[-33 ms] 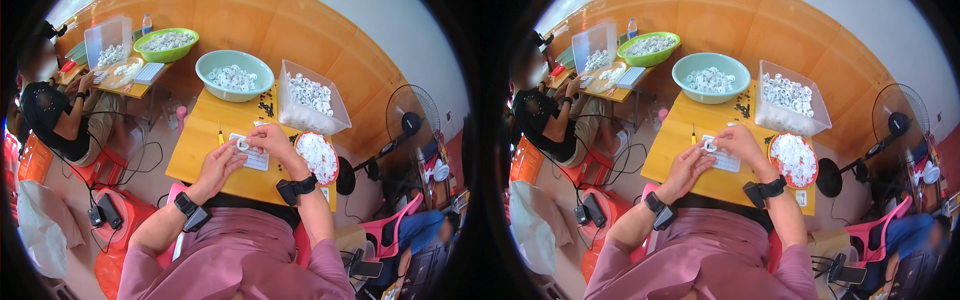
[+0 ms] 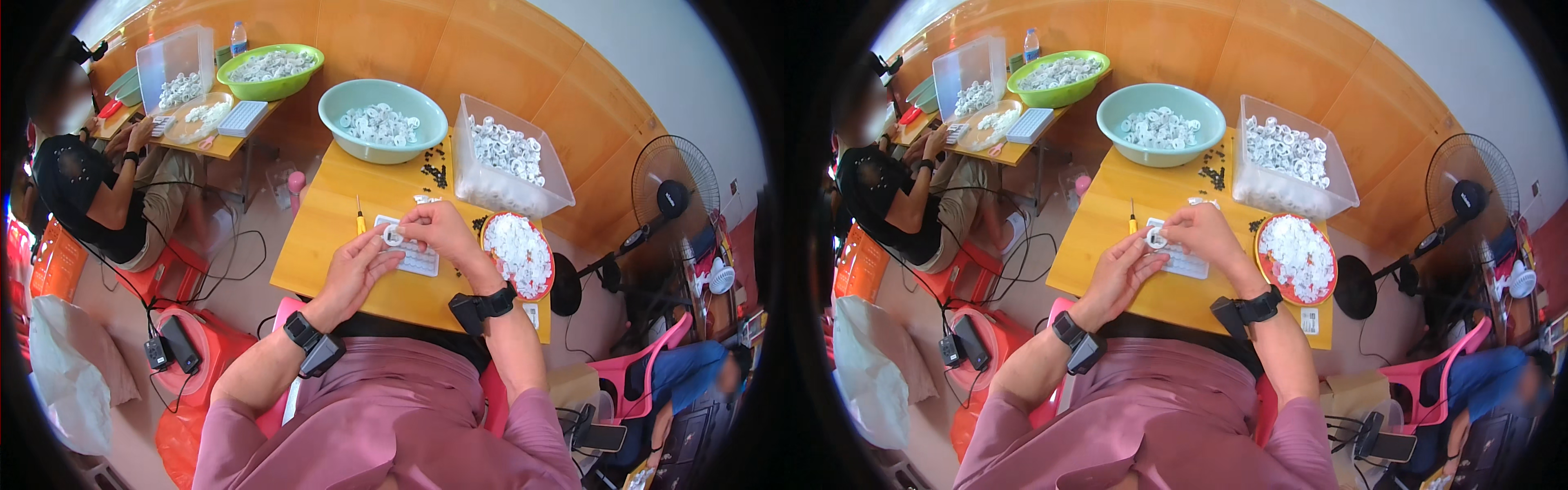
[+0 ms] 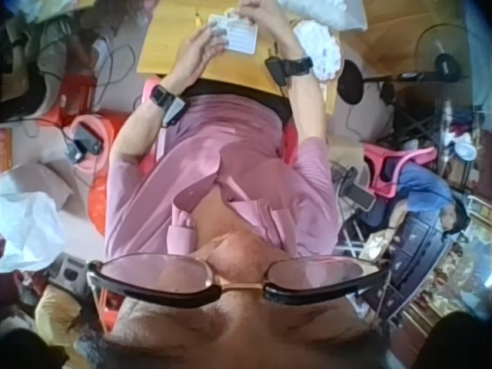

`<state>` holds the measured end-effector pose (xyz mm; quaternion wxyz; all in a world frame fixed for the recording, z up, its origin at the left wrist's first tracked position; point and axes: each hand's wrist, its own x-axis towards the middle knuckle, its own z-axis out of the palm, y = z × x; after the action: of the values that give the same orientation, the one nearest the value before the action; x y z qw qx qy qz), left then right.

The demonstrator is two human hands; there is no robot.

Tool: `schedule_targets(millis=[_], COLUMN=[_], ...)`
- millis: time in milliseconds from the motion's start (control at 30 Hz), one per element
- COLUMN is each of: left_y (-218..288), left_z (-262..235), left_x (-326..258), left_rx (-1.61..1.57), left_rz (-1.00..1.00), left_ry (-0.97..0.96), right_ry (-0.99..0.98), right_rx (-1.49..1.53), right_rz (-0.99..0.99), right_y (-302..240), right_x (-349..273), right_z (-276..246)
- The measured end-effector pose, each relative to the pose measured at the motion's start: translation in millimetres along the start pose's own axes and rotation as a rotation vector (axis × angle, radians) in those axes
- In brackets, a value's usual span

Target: The person assembles components by hand, picking up a white plastic base and a small black part, fitting the part into the base, and placing the unit into a white plastic tray.

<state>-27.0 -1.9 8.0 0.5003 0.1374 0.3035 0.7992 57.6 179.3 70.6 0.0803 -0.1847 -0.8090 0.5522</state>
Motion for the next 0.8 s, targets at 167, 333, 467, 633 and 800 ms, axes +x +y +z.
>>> schedule_targets(millis=[167,333,467,633,800], left_y=[4,12,15,10,10], left_z=[-4,-10,-12,-12,-11], left_x=[3,6,7,7,5], left_rx=[-0.052,-0.076,-0.102,-0.096,-0.087], left_rz=[0.013,0.189,0.228,0.203,0.185], left_ry=[0.041,0.167,0.205,0.201,0.210], right_ry=[0.050,0.209,0.107,0.090,0.099], right_rx=[-0.078,-0.571,-0.939,-1.015,-1.106], right_rz=[-0.089,-0.499,-0.731,-0.780,-0.746], right_y=[-2,10,22,28,29], right_x=[-3,-21,-48,-57,-60], right_z=[18,25,26,29,23])
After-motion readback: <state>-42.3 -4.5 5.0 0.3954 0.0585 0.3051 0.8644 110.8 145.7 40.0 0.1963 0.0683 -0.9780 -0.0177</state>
